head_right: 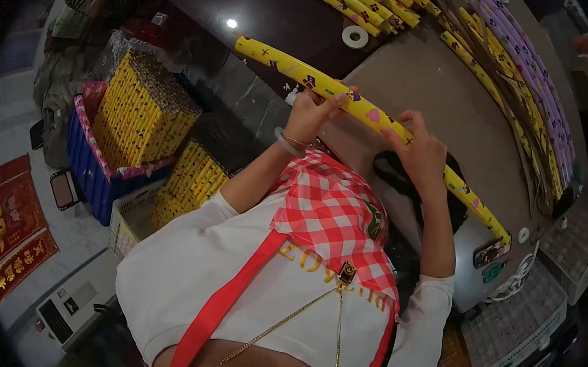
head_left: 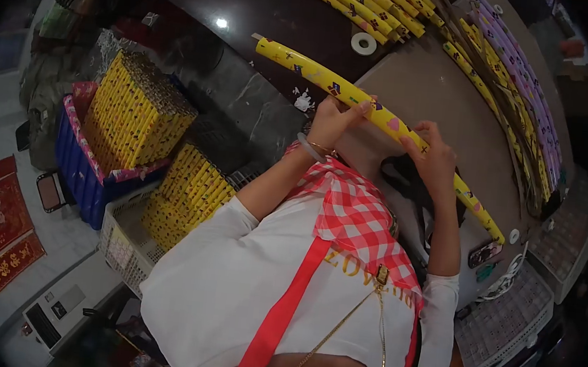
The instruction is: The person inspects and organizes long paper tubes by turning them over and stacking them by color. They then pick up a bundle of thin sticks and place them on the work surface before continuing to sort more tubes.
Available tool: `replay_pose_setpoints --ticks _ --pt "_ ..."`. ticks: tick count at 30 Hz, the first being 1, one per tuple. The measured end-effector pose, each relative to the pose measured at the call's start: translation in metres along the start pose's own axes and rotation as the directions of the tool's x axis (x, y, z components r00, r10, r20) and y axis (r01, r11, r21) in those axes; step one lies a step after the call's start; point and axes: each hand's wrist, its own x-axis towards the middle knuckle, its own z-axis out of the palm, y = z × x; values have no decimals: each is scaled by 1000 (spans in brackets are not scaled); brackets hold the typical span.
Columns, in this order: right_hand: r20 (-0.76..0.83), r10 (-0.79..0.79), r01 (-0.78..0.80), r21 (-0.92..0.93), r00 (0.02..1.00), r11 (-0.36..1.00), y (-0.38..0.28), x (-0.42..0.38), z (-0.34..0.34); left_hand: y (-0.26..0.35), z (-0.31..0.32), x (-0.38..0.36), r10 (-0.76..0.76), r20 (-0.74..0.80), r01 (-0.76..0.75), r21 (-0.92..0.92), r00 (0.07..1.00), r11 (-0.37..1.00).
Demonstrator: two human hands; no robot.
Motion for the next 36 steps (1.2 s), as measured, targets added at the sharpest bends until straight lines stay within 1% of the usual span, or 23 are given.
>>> replay_pose_setpoints --ticks 1,3,4,6,7,9,12,15,16,18,19,21,22,24,26,27,28,30,31,32,33,35,36 --pt "9 11 -11 -3 1000 1000 1 0 0 -2 -2 1 7 -7 -7 3 1000 1000" --pt "21 11 -11 -6 1000 1000 2 0 -1 -10 -5 2 -3 53 16 -237 999 971" --pt "23 28 -28 21 999 999 2 0 -2 -11 -8 4 5 44 5 -235 999 972" --pt "29 34 -35 48 999 998 4 -2 -4 -10 -13 6 3 22 8 -484 1000 875" --pt "4 32 -32 34 999 999 5 -3 -3 -9 -18 9 13 13 -5 -483 1000 875" --pt "-21 19 -18 22 1000 1000 8 -5 -2 -1 -27 16 96 -187 -144 -259 978 955" --pt "-20 15 -16 -13 1000 1000 10 -8 -4 21 -38 21 63 -272 -127 -224 960 966" --pt "-24 60 -61 -92 998 994 11 -14 -10 38 -59 26 72 -383 -215 -344 921 914" --pt "-40 54 -56 -63 998 996 14 -18 -11 39 -69 28 132 -390 -266 -314 911 911" --pt "-63 51 -53 -34 997 998 18 -19 -12 46 -92 31 146 -441 -284 -266 885 921" --pt "-58 70 -72 -34 996 997 20 -20 -13 44 -105 35 157 -474 -344 -340 866 875" --pt "-81 116 -119 -35 990 992 24 -25 -12 43 -118 34 150 -457 -366 -430 877 825" --pt "-128 76 -83 -56 989 995 24 -23 -9 40 -111 32 96 -440 -312 -451 893 836" --pt "-206 11 -31 -96 979 995 25 -21 -4 45 -65 20 -114 -337 -80 -510 934 856" --pt "-227 -36 6 -128 973 992 27 -11 6 19 -33 16 -205 -52 165 -419 977 893" --pt "-218 -50 19 -141 975 990 27 -8 10 6 -20 16 -252 9 239 -353 968 904" --pt "-249 -15 -23 -147 968 989 23 -4 13 -2 -7 17 -299 55 302 -283 953 910" --pt "-122 -70 39 -238 990 970 20 7 11 7 14 25 -272 -48 255 -220 961 941" --pt "-138 -57 23 -241 989 970 27 10 4 14 13 34 -249 -104 225 -195 963 954" --pt "-104 -109 78 -265 989 961 34 13 -2 2 -8 49 -202 -101 182 -183 974 966" --pt "-67 -164 139 -280 984 950 41 16 -5 15 -19 60 -144 -132 124 -151 981 981" --pt "39 28 -21 -165 999 986 75 17 -17 53 -49 88 -60 -186 40 -114 981 993" --pt "2 8 -8 -182 1000 983 103 17 -19 74 -66 105 -35 -211 11 -110 977 994"
